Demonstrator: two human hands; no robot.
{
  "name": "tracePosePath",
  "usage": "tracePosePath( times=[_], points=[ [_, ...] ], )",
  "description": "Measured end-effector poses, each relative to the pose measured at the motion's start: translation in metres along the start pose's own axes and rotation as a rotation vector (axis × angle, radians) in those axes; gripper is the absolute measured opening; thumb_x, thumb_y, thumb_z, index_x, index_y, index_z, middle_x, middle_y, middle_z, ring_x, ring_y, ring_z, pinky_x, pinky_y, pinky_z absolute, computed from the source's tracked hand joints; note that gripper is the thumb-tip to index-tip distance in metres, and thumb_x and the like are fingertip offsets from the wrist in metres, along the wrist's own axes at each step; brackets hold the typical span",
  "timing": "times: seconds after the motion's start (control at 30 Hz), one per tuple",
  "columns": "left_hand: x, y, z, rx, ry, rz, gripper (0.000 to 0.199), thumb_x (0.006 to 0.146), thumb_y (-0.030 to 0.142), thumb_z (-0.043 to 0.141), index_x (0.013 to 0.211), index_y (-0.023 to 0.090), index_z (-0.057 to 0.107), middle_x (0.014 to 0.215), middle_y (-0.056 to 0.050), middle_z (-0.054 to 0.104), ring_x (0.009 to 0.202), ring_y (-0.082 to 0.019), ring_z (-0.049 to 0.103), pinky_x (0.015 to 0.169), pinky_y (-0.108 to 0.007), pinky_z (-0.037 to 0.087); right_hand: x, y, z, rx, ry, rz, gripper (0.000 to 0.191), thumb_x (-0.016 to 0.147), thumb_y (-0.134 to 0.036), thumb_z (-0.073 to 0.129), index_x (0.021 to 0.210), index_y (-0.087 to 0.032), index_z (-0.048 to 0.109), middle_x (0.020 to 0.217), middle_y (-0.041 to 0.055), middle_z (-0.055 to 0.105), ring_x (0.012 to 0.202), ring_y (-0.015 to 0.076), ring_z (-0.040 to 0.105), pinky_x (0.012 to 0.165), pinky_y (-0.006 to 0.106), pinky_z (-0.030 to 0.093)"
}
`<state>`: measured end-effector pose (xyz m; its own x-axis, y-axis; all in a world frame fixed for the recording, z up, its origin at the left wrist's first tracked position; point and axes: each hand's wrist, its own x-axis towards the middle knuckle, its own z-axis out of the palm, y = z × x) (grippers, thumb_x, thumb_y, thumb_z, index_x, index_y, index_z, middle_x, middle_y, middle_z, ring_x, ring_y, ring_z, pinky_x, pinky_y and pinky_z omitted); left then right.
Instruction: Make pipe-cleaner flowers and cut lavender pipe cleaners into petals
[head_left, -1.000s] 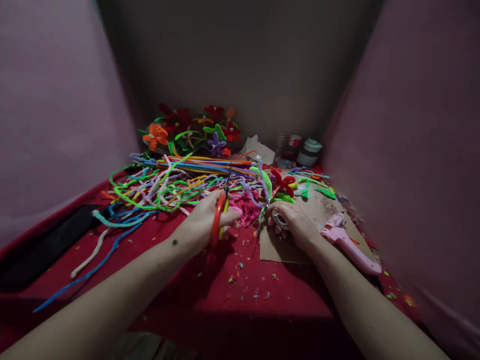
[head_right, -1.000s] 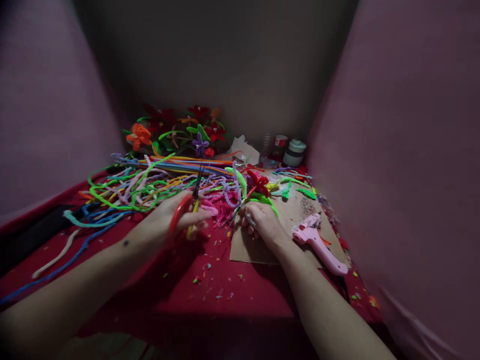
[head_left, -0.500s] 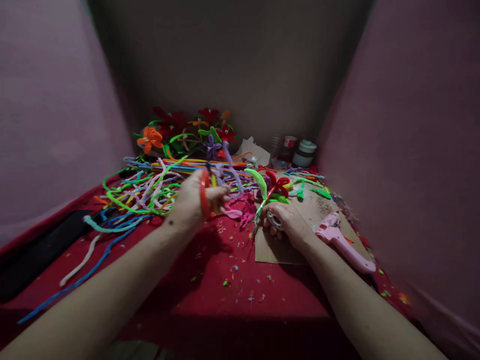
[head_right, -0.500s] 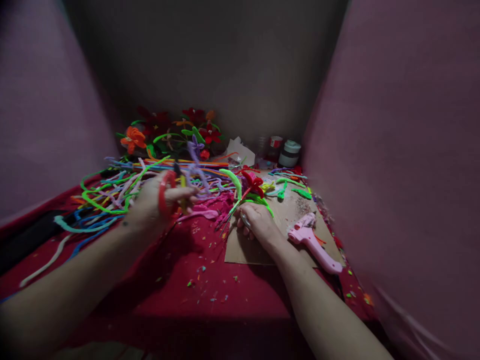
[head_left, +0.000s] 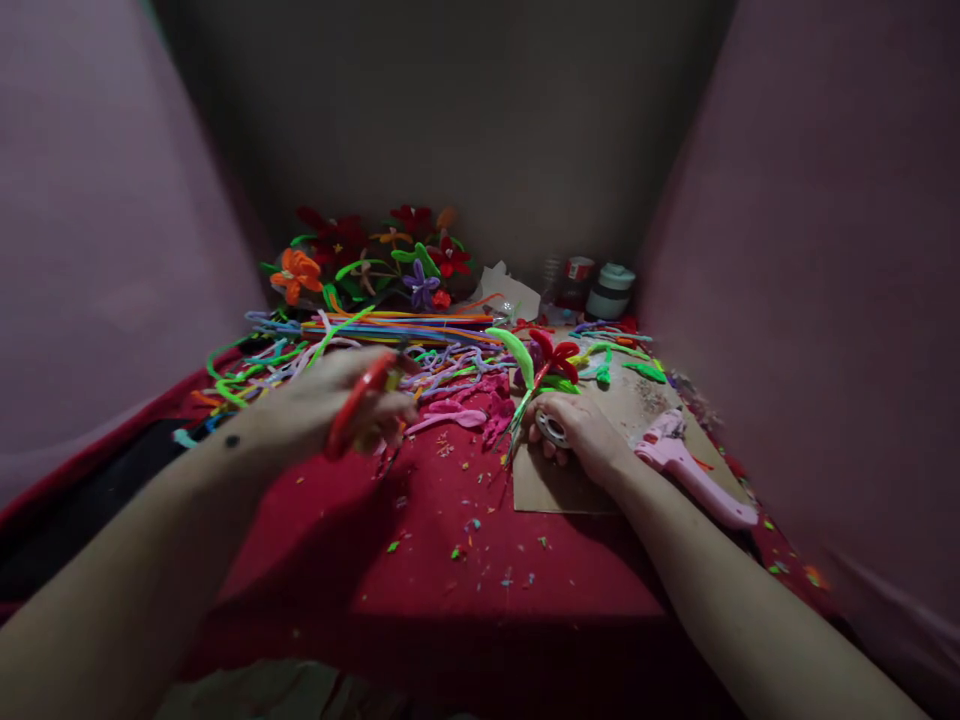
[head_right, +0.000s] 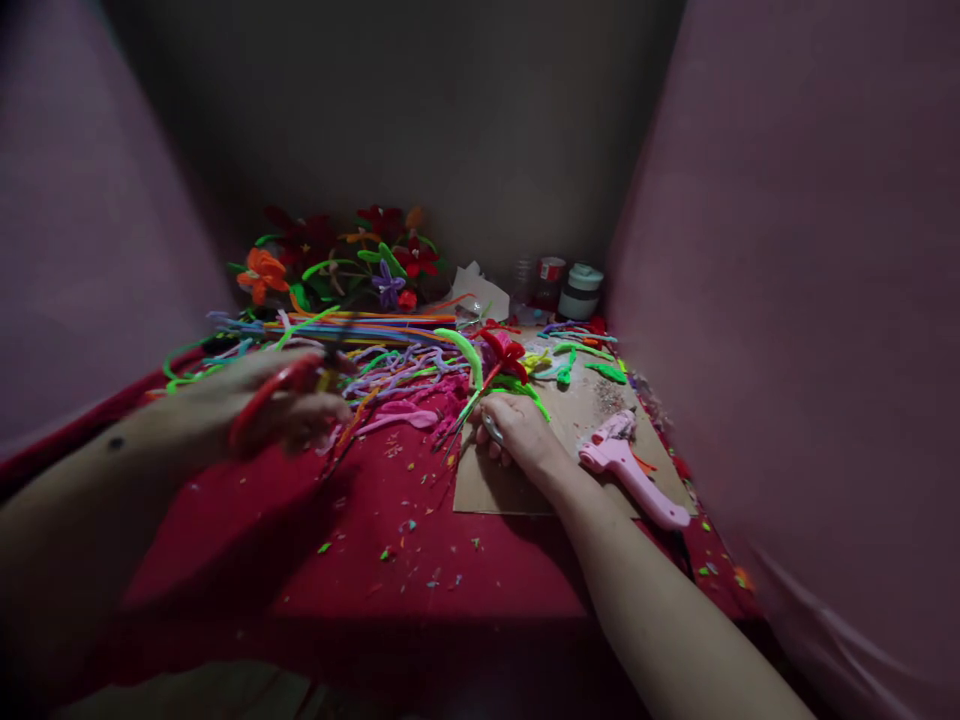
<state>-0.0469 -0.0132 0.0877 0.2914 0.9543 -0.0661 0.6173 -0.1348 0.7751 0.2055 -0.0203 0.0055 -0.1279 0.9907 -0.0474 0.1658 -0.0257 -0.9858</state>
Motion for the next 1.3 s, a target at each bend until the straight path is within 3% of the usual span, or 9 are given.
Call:
tracePosePath(
  times=[0.07,0.1,0.2,0.4,0.5,0.6,0.8,0.93,1.3],
  points=[
    [-0.008,0.013,0.027,-0.226,-0.467,-0.076,0.017,0.072,0.029,0.055,0.077,0.013,0.058,0.054,-0.002,0.062,0.042,-0.013,0.056,0.040,-0.021,0.042,-0.001,-0.001,0.000,-0.004,0.002,-0.002,0.021,0.073,-0.027,0.038,0.066,-0.018,0.056,0.057,-0.0001,0.057,0.040,0.0091,0.045,0.031,0.018,0.032],
    [-0.011,0.018,0.039,-0.315,-0.636,-0.124,0.017,0.072,0.027,0.053,0.071,0.011,0.059,0.053,-0.005,0.062,0.039,-0.013,0.055,0.038,-0.022,0.043,-0.001,-0.001,0.000,-0.006,0.002,0.002,0.021,0.072,-0.027,0.038,0.065,-0.018,0.055,0.056,-0.0001,0.057,0.039,0.0090,0.044,0.031,0.019,0.032],
    [-0.010,0.023,0.061,-0.526,-0.837,-0.225,0.012,0.071,0.017,0.051,0.063,0.011,0.057,0.051,-0.007,0.063,0.036,-0.013,0.054,0.035,-0.021,0.044,-0.001,-0.002,0.001,-0.002,0.006,0.016,0.019,0.072,-0.026,0.038,0.062,-0.018,0.053,0.054,-0.0001,0.056,0.038,0.0086,0.043,0.031,0.019,0.031],
    [0.004,0.005,0.068,-0.696,-0.862,-0.256,0.003,0.069,0.011,0.050,0.068,0.012,0.052,0.058,-0.008,0.066,0.044,-0.016,0.060,0.037,-0.021,0.048,0.000,-0.004,0.001,0.000,0.007,0.031,0.018,0.071,-0.027,0.039,0.063,-0.017,0.052,0.054,-0.0002,0.057,0.038,0.0082,0.044,0.030,0.018,0.032],
    [0.007,-0.002,0.067,-0.710,-0.865,-0.262,0.010,0.070,0.011,0.049,0.079,0.013,0.052,0.066,-0.008,0.068,0.046,-0.015,0.061,0.040,-0.023,0.050,0.000,-0.004,0.000,-0.007,0.000,0.030,0.017,0.070,-0.027,0.039,0.062,-0.018,0.051,0.053,-0.0009,0.056,0.038,0.0086,0.044,0.031,0.018,0.033],
    [0.008,-0.001,0.067,-0.673,-0.874,-0.289,0.013,0.071,0.012,0.047,0.081,0.011,0.055,0.064,-0.009,0.067,0.044,-0.015,0.060,0.039,-0.022,0.049,0.000,-0.002,0.000,0.004,-0.003,0.020,0.017,0.071,-0.027,0.039,0.064,-0.018,0.052,0.054,-0.0009,0.056,0.038,0.0089,0.045,0.031,0.018,0.032],
    [0.014,0.007,0.071,-0.590,-0.882,-0.251,0.021,0.073,0.017,0.047,0.056,0.010,0.058,0.046,-0.007,0.060,0.033,-0.012,0.054,0.031,-0.018,0.045,-0.001,-0.004,0.001,0.006,0.010,0.035,0.017,0.071,-0.028,0.040,0.063,-0.017,0.051,0.054,0.0001,0.057,0.037,0.0086,0.044,0.030,0.018,0.032],
    [0.016,0.004,0.072,-0.555,-0.806,-0.219,0.018,0.075,0.019,0.050,0.061,0.011,0.057,0.046,-0.002,0.059,0.035,-0.012,0.055,0.032,-0.019,0.047,-0.001,-0.005,-0.001,0.024,0.003,0.037,0.020,0.071,-0.026,0.039,0.062,-0.016,0.053,0.050,-0.0001,0.055,0.036,0.0088,0.044,0.030,0.018,0.032],
    [0.019,-0.007,0.073,-0.300,-0.757,-0.141,0.020,0.077,0.031,0.052,0.066,0.014,0.050,0.044,0.003,0.055,0.031,-0.008,0.050,0.037,-0.018,0.047,0.002,0.001,-0.003,0.092,-0.040,0.057,0.022,0.067,-0.026,0.044,0.069,-0.015,0.063,0.054,0.0004,0.059,0.038,0.0090,0.046,0.030,0.019,0.032]
  ],
)
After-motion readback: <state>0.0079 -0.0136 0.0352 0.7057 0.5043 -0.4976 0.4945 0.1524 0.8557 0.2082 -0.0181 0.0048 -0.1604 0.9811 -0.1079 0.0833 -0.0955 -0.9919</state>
